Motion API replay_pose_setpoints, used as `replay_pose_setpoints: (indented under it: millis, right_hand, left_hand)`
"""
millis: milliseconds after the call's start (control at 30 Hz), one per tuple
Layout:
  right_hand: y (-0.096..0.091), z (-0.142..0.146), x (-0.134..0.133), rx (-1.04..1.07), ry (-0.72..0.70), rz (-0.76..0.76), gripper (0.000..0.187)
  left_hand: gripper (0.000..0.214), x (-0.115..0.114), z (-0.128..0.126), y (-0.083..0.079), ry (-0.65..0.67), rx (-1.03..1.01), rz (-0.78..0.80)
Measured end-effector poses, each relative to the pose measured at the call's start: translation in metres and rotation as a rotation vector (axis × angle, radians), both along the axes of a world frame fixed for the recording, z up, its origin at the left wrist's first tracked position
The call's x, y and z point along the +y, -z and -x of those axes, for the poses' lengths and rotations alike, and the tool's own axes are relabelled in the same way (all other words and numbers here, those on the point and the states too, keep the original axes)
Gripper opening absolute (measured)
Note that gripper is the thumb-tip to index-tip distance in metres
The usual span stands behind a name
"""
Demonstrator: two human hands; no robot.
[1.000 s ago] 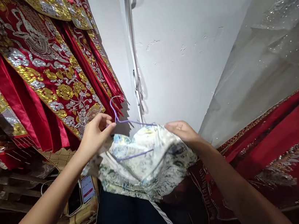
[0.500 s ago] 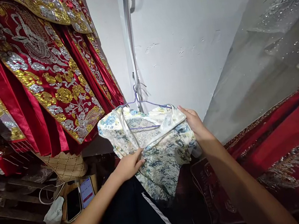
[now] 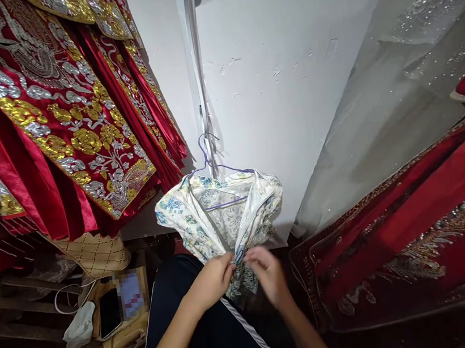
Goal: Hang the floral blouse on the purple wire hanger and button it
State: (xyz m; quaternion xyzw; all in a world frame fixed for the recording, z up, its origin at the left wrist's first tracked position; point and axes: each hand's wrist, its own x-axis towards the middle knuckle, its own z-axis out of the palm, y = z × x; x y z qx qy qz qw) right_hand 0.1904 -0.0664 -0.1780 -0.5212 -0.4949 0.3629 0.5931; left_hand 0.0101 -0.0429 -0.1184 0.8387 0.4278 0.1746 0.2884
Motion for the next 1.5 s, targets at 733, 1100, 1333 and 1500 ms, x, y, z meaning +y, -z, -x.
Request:
replay_pose_setpoints:
  millis: [733,1100,1333,1500]
  right_hand:
    - [0.008,0.032,0.03,-0.486,-0.165,0.061,0.022]
    - [-0.178,-0.003,0.086,-0.528,-0.226,-0.375,0.034]
    - [-0.194,0.011,0.101,-0.761,-0.117,-0.681,0.017]
    - [-0.213,-0.001,0.095,-0.4,-0.005,-0.59,0.02]
  left_hand:
    - [0.034,0.082,0.004,-0.177,-0.258,-1.149,0.203]
    - [0.029,0.062,-0.001,-0.138,-0.013,-0.917,0.056]
    - [0.036,0.067,-0.002,-0.124,-0.14,-0.746,-0.028]
    - [0.058,0.073,0.001,-0.073,-0.115,-0.436,0.076]
